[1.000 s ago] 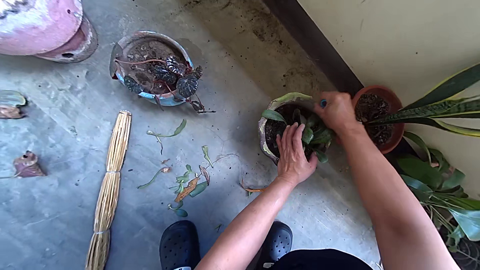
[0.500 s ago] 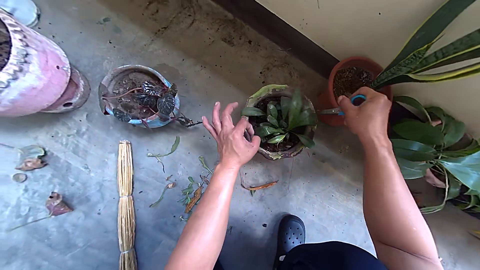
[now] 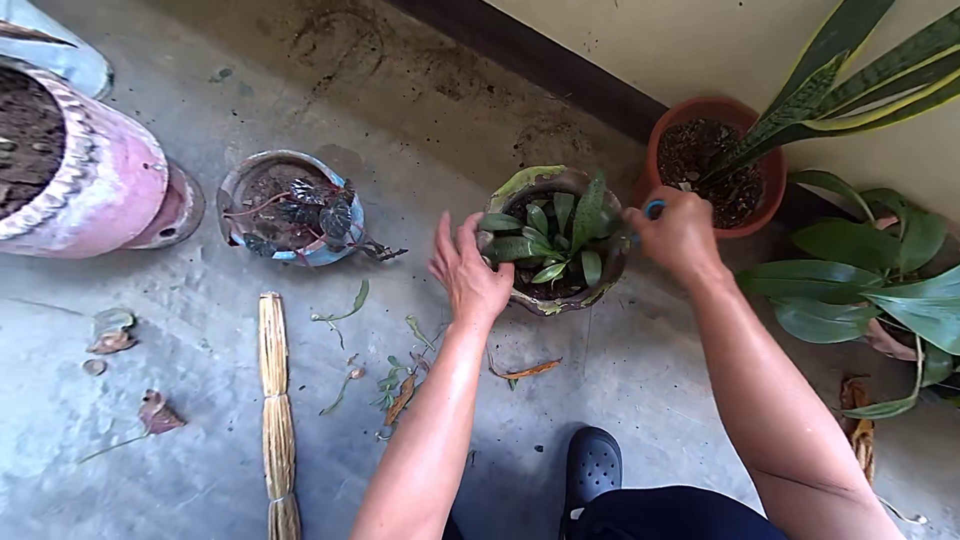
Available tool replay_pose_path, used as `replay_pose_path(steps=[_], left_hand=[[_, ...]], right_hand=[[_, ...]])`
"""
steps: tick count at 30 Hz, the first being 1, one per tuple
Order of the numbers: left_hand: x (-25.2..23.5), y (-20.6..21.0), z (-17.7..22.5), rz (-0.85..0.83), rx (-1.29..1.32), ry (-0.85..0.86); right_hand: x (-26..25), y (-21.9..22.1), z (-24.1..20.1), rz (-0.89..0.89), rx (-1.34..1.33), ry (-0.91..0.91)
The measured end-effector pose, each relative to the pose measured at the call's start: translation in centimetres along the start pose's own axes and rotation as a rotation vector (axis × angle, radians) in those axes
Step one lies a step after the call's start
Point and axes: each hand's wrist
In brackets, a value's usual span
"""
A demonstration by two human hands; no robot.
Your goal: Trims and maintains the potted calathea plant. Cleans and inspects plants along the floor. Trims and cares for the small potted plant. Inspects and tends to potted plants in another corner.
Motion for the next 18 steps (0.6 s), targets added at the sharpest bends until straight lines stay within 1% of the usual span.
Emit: replay_pose_path(steps=[1, 3, 4, 5, 6, 9, 12, 15, 18], left_hand=[[0.1, -0.2, -0.1, -0.062, 0.083, -0.119], [0.0, 0.2, -0.8, -0.218, 0.341, -0.372], [-0.1, 0.5, -1.1, -0.293, 0.481, -0.468], [-0.3, 0.5, -1.3, -0.334, 0.560, -0.513], [-0.7, 0.2, -1.2, -0.372, 0.578, -0.516], [-1.9, -1.3, -1.3, -0.464, 0.518, -0.432], [-4.0, -3.1, -2.7, -0.471, 0.391, -0.419], [-5.4, -5.9, -6.5, -0.474, 0.267, -0.436], [-6.4, -9.6, -11.6, -0.479, 0.172, -0.446]], right_hand=[[-0.2, -0.4, 0.8, 0.021, -0.009, 0.036], [-0.3, -0.4, 2.1, 0.041, -0.050, 0.099], [-0.2, -0.1, 2.7, 0.040, -0.070, 0.123], [0.0, 0.5, 3.2, 0.034, -0.094, 0.137], [0.4, 0.9, 3.9, 0.019, -0.128, 0.149], [2.0, 1.0, 6.1, -0.027, -0.278, 0.208], [3.0, 0.7, 9.3, -0.018, -0.536, 0.375], [3.1, 1.3, 12.8, 0.042, -0.817, 0.555], [1.3, 2.4, 13.8, 0.068, -1.246, 0.623]])
Point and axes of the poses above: each hand's wrist, its own x-axis away from the middle knuckle, its own y-axis out of the palm, z = x × y, and after that the axes turned 3 degrees about x, right-handed
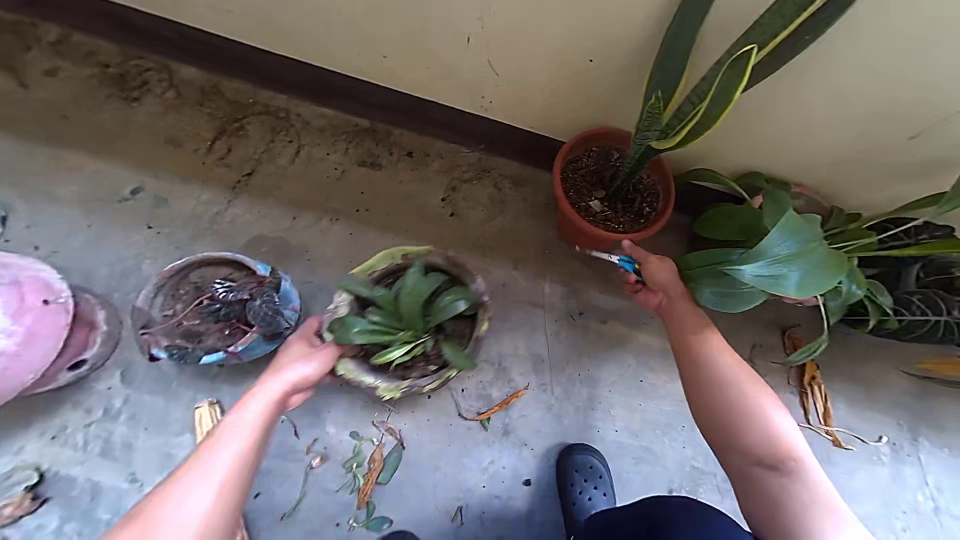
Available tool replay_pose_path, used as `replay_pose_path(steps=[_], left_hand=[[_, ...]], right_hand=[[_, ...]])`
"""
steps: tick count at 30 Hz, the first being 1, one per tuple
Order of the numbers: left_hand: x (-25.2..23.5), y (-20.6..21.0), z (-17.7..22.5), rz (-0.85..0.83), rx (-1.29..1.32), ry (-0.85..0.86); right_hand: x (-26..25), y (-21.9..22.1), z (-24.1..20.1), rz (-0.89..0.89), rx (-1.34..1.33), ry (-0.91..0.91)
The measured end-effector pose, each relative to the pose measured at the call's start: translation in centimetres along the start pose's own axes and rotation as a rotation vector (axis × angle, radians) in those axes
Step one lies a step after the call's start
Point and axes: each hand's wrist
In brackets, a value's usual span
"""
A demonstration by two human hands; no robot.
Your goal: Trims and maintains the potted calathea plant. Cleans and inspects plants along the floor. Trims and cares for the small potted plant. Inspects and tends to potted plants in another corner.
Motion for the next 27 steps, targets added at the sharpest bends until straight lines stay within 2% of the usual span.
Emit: replay_pose_path(steps=[3, 6, 9, 11, 15, 19, 24, 27], left_hand=[[0.9, -4.4, -2.2, -0.025, -0.073, -0.103], [4.7, -8.5, -0.7, -0.036, -0.220, -0.194], [5.7, -13.5, -1.3, 0.004, -0.566, -0.030], [6.4, -15.1, -0.5, 0.070, -0.595, 0.126], [9.4, -11.4, 5.1, 0.121, -0.230, 0.211], [8.8, -8.3, 4.0, 0.024, -0.347, 0.398], [16.2, -3.4, 6.5, -0.327, -0.488, 0.192], [21.5, -1.8, 7.5, -0.505, -0.514, 0.009]], right_hand=[[-1.8, 2.2, -0.5, 0.030, -0.233, 0.039], [-1.8, 4.0, -0.8, 0.115, -0.310, 0.029], [-1.5, 4.9, -0.9, 0.170, -0.337, 0.043], [-0.4, 5.2, -0.6, 0.167, -0.344, 0.061], [5.2, 5.0, 3.1, 0.128, -0.296, 0.134], [11.3, 4.1, 8.9, 0.139, -0.410, 0.323], [20.1, 3.9, 12.7, 0.090, -0.450, 0.527], [23.3, 3.2, 14.2, 0.011, -0.303, 0.646]])
Point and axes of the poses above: each hand's wrist, its own x-axis away from the middle knuckle, its own y-axis out of the palm, z = x × y, and after that the axes turned 3 degrees about x, right-handed
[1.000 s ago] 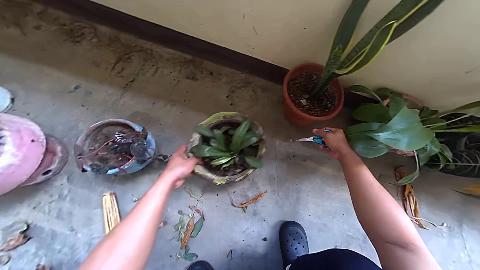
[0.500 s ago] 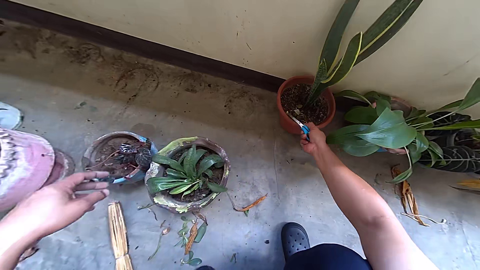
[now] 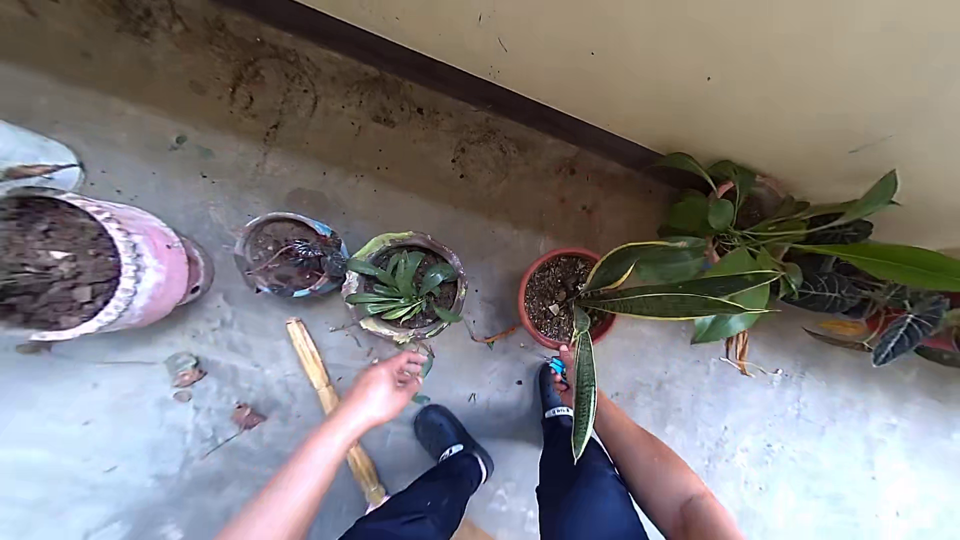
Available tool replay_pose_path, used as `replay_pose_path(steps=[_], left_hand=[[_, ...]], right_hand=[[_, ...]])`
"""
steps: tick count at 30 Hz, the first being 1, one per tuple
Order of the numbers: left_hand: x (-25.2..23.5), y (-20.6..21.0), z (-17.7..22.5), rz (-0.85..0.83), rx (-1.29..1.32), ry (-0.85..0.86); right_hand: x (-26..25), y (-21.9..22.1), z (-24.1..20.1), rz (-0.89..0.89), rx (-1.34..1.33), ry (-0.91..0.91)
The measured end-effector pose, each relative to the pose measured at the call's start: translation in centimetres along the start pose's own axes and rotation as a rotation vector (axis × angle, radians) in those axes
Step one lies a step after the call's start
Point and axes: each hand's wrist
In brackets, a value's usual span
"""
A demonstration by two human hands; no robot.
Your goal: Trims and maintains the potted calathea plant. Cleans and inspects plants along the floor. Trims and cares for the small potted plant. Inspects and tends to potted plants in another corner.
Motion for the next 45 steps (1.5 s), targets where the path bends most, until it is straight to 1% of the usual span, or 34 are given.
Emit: replay_pose_path(steps=[1, 2, 4, 7, 9, 10, 12, 14, 15, 17, 19, 21, 23, 25, 27, 29, 31, 32, 34, 36, 38, 40, 42, 45], left_hand=[[1.7, 1.2, 0.7, -0.054, 0.020, -0.046], [3.4, 2.6, 1.4, -0.089, 0.061, -0.081], [6.9, 5.9, 3.6, -0.115, 0.234, -0.122], [13.2, 11.3, 8.6, -0.106, 0.722, -0.232], [17.5, 14.0, 11.9, -0.018, 1.051, -0.331], [19.4, 14.9, 13.5, 0.048, 1.165, -0.374], [22.1, 16.0, 15.9, 0.126, 1.279, -0.412], [24.2, 16.7, 17.3, 0.110, 1.253, -0.386], [24.7, 17.2, 17.9, 0.097, 1.214, -0.354], [25.0, 18.4, 19.0, 0.071, 1.143, -0.285], [25.1, 20.0, 20.2, 0.016, 1.097, -0.228], [24.8, 22.6, 22.1, -0.094, 1.043, -0.170], [25.3, 25.9, 24.3, -0.247, 1.014, -0.143], [25.6, 29.8, 27.6, -0.414, 0.945, -0.104], [25.9, 34.4, 31.5, -0.578, 0.816, -0.074], [26.0, 39.0, 35.6, -0.705, 0.709, -0.074], [25.6, 43.0, 39.3, -0.760, 0.608, -0.069], [25.1, 44.6, 41.1, -0.737, 0.544, -0.055], [23.7, 46.9, 44.5, -0.608, 0.445, -0.035], [21.0, 48.0, 47.3, -0.427, 0.464, -0.057], [17.2, 48.1, 49.9, -0.269, 0.547, -0.103], [12.6, 47.5, 52.1, -0.163, 0.610, -0.149], [7.1, 46.6, 53.9, -0.090, 0.623, -0.179], [-2.0, 46.4, 55.1, 0.011, 0.570, -0.192]], right_hand=[[2.0, 0.2, 0.5, -0.014, 0.081, 0.003], [4.8, 0.9, 0.6, -0.012, 0.170, -0.032], [10.8, 2.6, 0.4, -0.003, 0.329, -0.127], [20.8, 4.1, 0.5, -0.077, 0.510, -0.266], [27.2, 4.3, 1.5, -0.104, 0.563, -0.348], [30.2, 4.1, 2.0, -0.096, 0.587, -0.376], [34.7, 3.1, 2.7, -0.034, 0.612, -0.430], [37.5, 1.2, 3.5, 0.019, 0.553, -0.464], [38.4, 0.0, 3.7, 0.015, 0.503, -0.468], [39.8, -2.9, 3.8, -0.032, 0.374, -0.440], [41.4, -6.2, 3.5, -0.073, 0.198, -0.352], [42.5, -10.9, 2.4, -0.175, 0.011, -0.226], [43.7, -16.9, 1.8, -0.335, -0.145, -0.102], [44.7, -23.4, 0.8, -0.412, -0.185, -0.053], [45.6, -29.8, -0.2, -0.442, -0.152, -0.039], [46.3, -35.3, -1.4, -0.443, -0.127, -0.006], [46.8, -39.9, -2.8, -0.404, -0.119, -0.005], [46.8, -42.0, -3.7, -0.372, -0.114, -0.015], [46.5, -45.6, -5.2, -0.274, -0.098, -0.032], [45.3, -48.6, -6.3, -0.113, -0.082, -0.052], [43.5, -51.4, -7.3, 0.073, -0.072, -0.065], [41.7, -54.4, -7.8, 0.218, -0.056, -0.062], [40.3, -57.2, -8.1, 0.330, -0.042, -0.048], [39.4, -61.1, -8.5, 0.444, -0.028, 0.016]])
Point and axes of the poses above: each hand's wrist, its own x-axis away from the middle knuckle, its own y-axis out of the palm, z = x × y, and after that the axes turned 3 degrees about x, right-handed
